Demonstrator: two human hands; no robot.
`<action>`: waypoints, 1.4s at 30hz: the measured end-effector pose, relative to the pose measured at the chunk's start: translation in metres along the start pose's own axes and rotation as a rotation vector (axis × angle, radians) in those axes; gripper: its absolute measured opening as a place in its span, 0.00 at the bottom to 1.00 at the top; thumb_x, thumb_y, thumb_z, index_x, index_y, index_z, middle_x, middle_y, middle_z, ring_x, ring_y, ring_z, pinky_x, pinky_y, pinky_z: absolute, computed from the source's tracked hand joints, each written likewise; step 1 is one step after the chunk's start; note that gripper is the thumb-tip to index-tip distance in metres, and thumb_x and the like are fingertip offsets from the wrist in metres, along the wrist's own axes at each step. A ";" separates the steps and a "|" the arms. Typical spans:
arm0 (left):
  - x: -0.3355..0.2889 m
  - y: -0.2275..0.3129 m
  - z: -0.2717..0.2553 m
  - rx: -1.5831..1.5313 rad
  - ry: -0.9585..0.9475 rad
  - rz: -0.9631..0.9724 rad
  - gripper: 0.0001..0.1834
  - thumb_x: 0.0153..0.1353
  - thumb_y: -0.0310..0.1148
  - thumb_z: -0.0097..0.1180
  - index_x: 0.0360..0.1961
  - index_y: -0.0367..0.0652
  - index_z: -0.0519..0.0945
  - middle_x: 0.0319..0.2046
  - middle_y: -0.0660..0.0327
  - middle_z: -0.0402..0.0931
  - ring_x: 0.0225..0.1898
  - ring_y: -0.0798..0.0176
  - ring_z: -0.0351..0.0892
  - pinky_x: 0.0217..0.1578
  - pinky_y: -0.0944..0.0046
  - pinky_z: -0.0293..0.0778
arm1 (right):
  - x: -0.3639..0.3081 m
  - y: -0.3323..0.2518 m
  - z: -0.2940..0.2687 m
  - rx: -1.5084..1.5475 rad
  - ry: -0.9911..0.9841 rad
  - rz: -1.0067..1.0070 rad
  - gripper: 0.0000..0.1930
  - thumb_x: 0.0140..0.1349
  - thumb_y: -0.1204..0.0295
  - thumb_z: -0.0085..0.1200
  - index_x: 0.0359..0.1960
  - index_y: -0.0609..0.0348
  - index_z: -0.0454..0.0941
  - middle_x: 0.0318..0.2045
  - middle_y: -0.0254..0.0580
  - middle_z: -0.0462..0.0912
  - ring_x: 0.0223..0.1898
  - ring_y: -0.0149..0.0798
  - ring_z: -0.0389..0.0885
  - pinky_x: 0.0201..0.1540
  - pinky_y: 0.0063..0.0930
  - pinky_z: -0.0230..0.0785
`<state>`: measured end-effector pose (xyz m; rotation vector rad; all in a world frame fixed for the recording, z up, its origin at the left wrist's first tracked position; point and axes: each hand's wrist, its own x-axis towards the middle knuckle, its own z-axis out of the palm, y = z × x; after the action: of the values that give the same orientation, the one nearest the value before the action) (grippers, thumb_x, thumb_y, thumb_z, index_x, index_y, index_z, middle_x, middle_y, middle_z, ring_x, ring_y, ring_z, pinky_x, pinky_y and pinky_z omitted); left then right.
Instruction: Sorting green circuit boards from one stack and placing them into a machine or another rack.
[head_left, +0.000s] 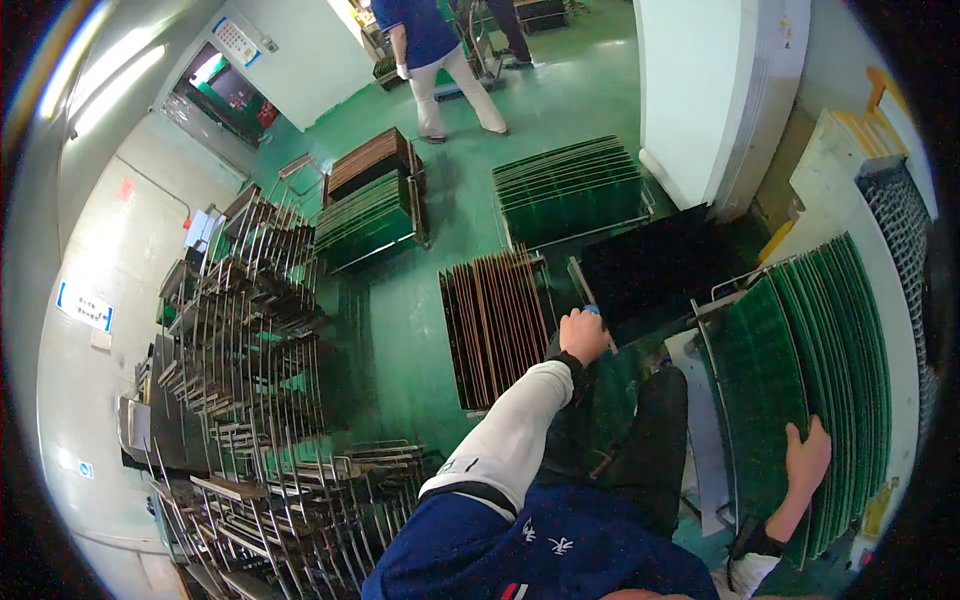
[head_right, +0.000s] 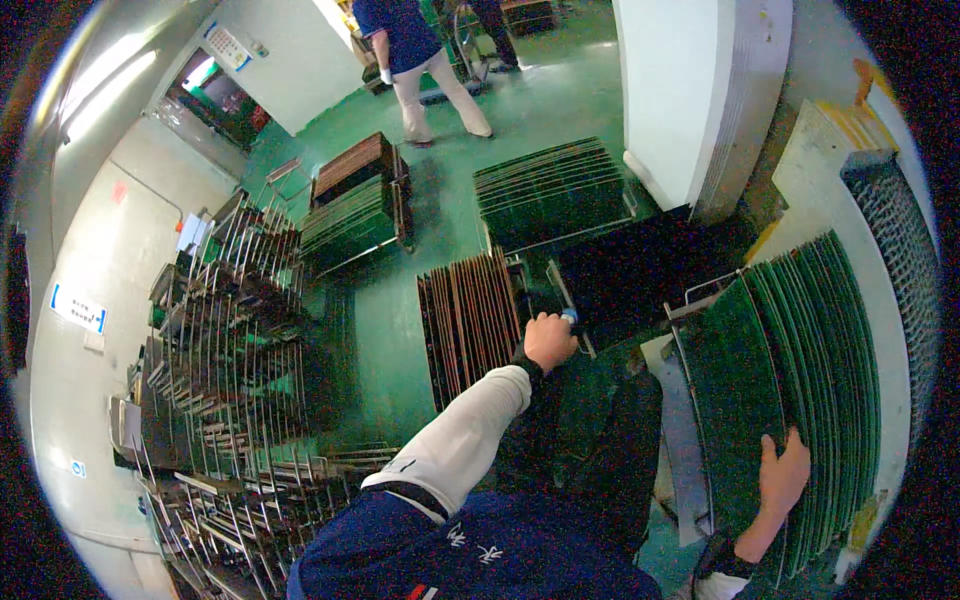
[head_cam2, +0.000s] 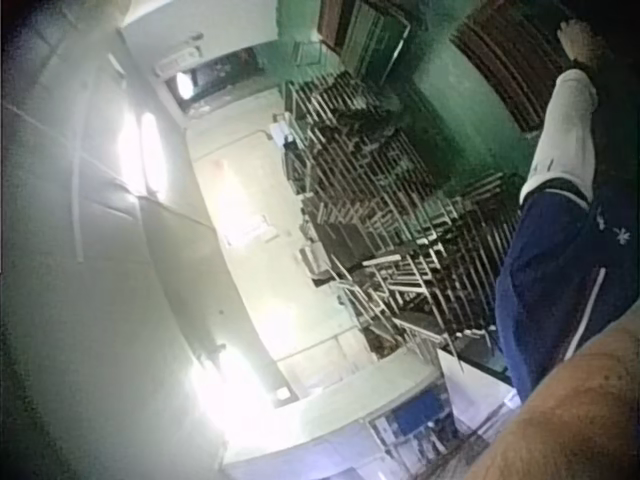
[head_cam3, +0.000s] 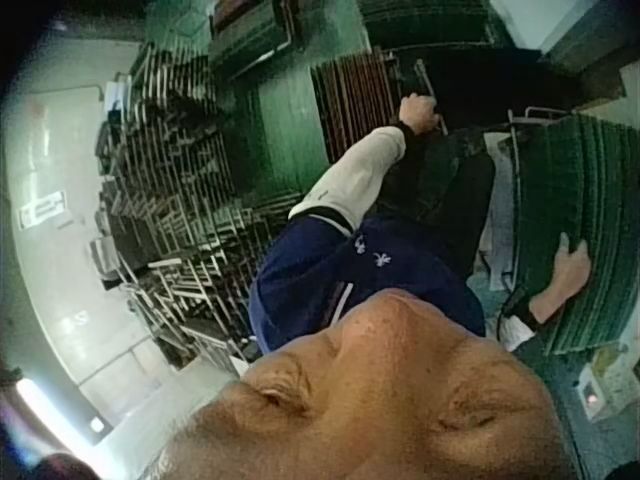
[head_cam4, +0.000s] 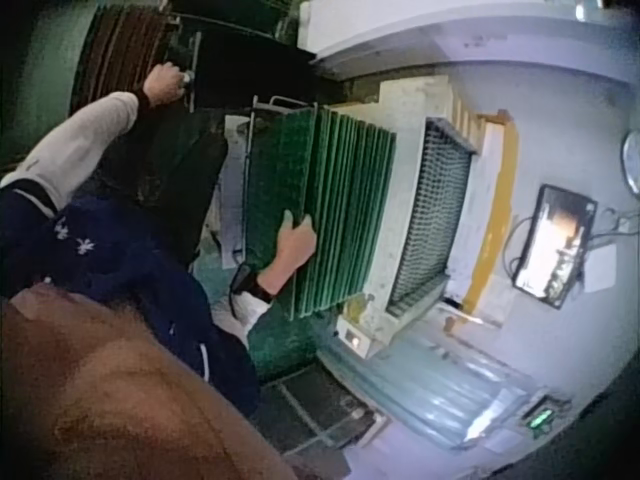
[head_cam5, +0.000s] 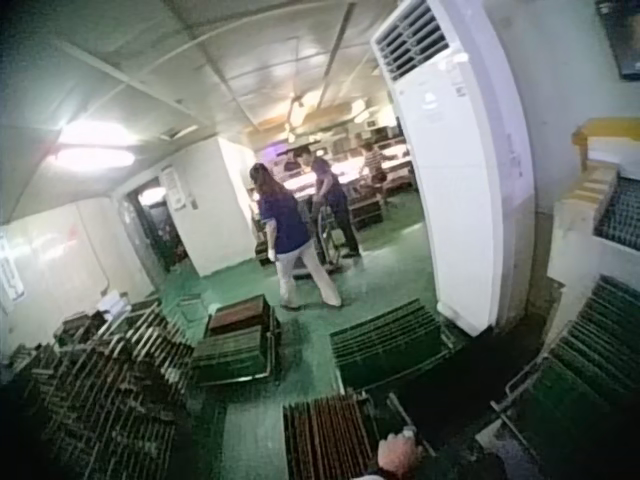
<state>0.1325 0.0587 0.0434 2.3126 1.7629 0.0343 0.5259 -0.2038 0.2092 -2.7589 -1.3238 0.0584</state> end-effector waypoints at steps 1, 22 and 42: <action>0.000 0.000 0.000 -0.005 0.007 0.007 0.17 0.54 0.43 0.60 0.36 0.40 0.85 0.37 0.53 0.82 0.46 0.47 0.78 0.45 0.46 0.75 | -0.001 -0.002 -0.001 -0.006 0.013 -0.010 0.31 0.61 0.56 0.62 0.60 0.66 0.73 0.47 0.58 0.80 0.51 0.58 0.78 0.55 0.47 0.69; -0.003 0.000 -0.001 -0.014 0.013 -0.004 0.17 0.53 0.45 0.61 0.34 0.41 0.85 0.37 0.54 0.82 0.45 0.48 0.78 0.43 0.47 0.74 | 0.001 -0.007 -0.007 -0.006 -0.044 0.021 0.31 0.61 0.56 0.61 0.61 0.64 0.73 0.48 0.59 0.80 0.51 0.59 0.77 0.56 0.48 0.68; -0.010 -0.010 0.002 -0.061 0.141 -0.006 0.13 0.54 0.39 0.59 0.29 0.41 0.87 0.33 0.54 0.83 0.44 0.50 0.79 0.43 0.49 0.73 | -0.001 -0.016 -0.016 0.006 -0.041 0.014 0.28 0.60 0.61 0.62 0.58 0.66 0.75 0.50 0.64 0.79 0.54 0.62 0.76 0.57 0.47 0.68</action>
<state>0.1213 0.0516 0.0404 2.3129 1.8066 0.2530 0.5138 -0.1959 0.2263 -2.7760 -1.3119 0.1201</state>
